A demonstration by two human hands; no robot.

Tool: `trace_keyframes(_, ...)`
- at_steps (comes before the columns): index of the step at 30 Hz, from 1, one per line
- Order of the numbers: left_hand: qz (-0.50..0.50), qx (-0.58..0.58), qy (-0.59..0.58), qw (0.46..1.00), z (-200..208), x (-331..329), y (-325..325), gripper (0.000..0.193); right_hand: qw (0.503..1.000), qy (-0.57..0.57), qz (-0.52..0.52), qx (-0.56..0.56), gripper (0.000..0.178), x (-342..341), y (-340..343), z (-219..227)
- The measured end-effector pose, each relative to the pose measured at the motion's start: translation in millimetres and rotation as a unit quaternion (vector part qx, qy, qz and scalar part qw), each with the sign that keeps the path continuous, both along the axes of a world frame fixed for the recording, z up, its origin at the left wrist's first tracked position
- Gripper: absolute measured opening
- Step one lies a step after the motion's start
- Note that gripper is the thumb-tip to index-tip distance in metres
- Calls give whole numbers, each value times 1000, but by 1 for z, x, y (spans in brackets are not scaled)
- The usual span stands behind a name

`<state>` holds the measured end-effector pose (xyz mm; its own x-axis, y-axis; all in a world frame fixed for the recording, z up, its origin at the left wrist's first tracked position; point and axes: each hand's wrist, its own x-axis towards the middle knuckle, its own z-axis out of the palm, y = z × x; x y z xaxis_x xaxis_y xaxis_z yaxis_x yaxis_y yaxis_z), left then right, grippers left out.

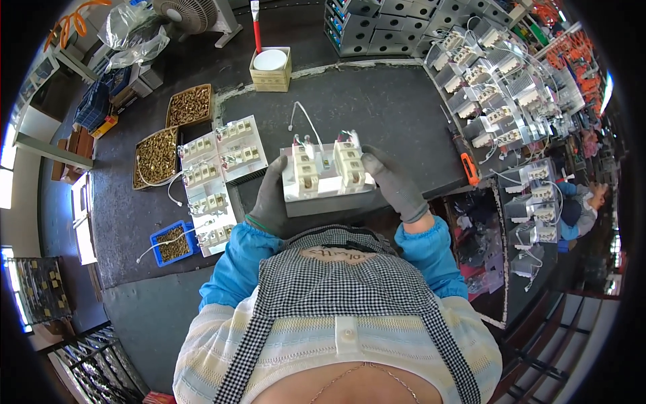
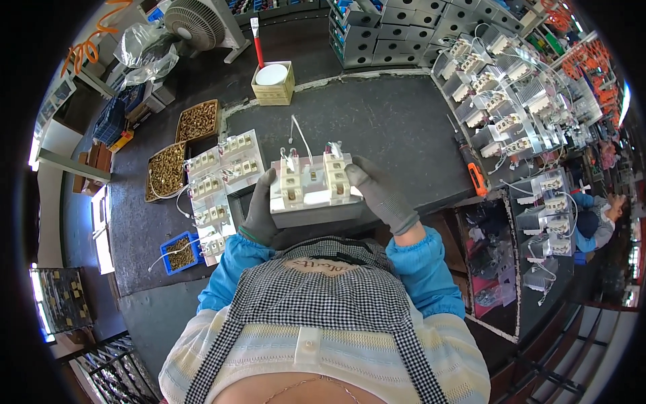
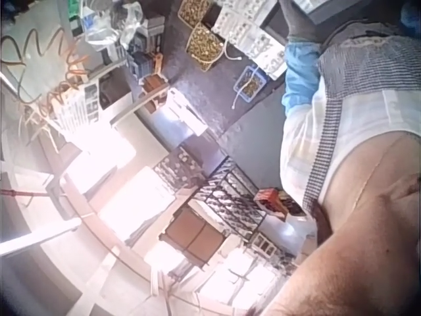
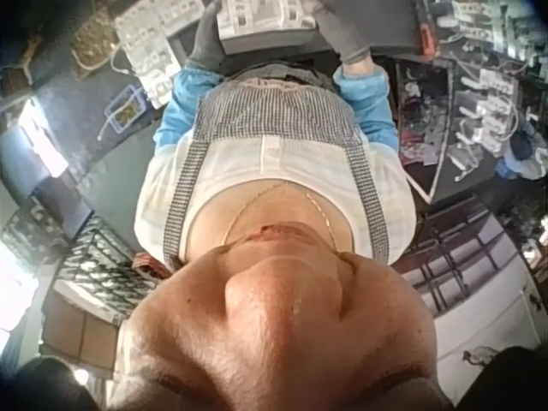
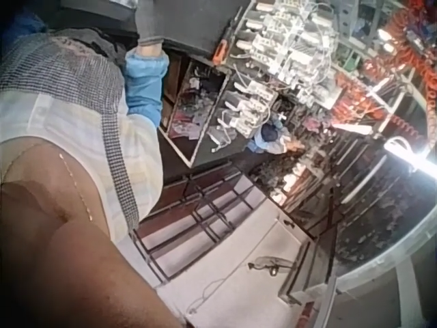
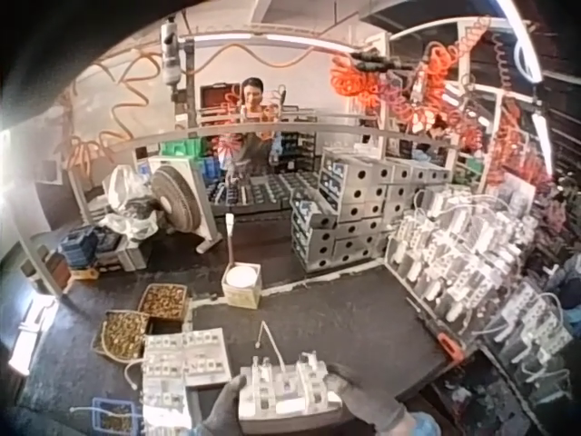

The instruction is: The person assembles electronic control boards and components at a factory workstation, using an electric screwdriver to secure screws and capacitors from plastic bins onto the control boards.

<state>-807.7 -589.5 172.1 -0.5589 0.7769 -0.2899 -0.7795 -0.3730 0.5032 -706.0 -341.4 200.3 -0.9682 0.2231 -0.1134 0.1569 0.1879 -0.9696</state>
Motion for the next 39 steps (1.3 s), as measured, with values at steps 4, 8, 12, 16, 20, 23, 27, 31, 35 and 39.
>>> trace_keyframes(4,-9,-213,558,802,-24,14,-22,72,994,-32,-55,85,57,2,3,-1)
trace_keyframes(8,-49,-97,291,951,-45,4,-19,68,993,-58,-63,79,49,-3,3,9)
trace_keyframes(12,-12,-15,42,999,-60,-5,-15,68,993,-62,-58,77,50,-5,6,4)
trace_keyframes(16,-44,-13,350,936,-69,-13,-16,68,992,-72,-59,89,53,-13,6,6)
trace_keyframes(20,7,-167,592,788,-45,-8,-14,68,990,-80,-68,95,53,-22,9,7)
trace_keyframes(23,41,-198,596,777,-13,6,-14,67,992,-46,-59,106,50,-24,15,3)
trace_keyframes(27,52,-65,209,974,-6,-8,-3,64,999,35,16,-35,47,-20,11,13)
trace_keyframes(31,32,11,32,999,-20,-14,7,64,991,-80,56,-87,53,-29,13,-8)
trace_keyframes(35,60,-41,143,987,-17,-14,11,59,997,-4,62,-42,58,-23,14,-25)
trace_keyframes(39,28,-84,245,966,-24,-32,10,68,987,75,35,-139,59,-24,11,-30)
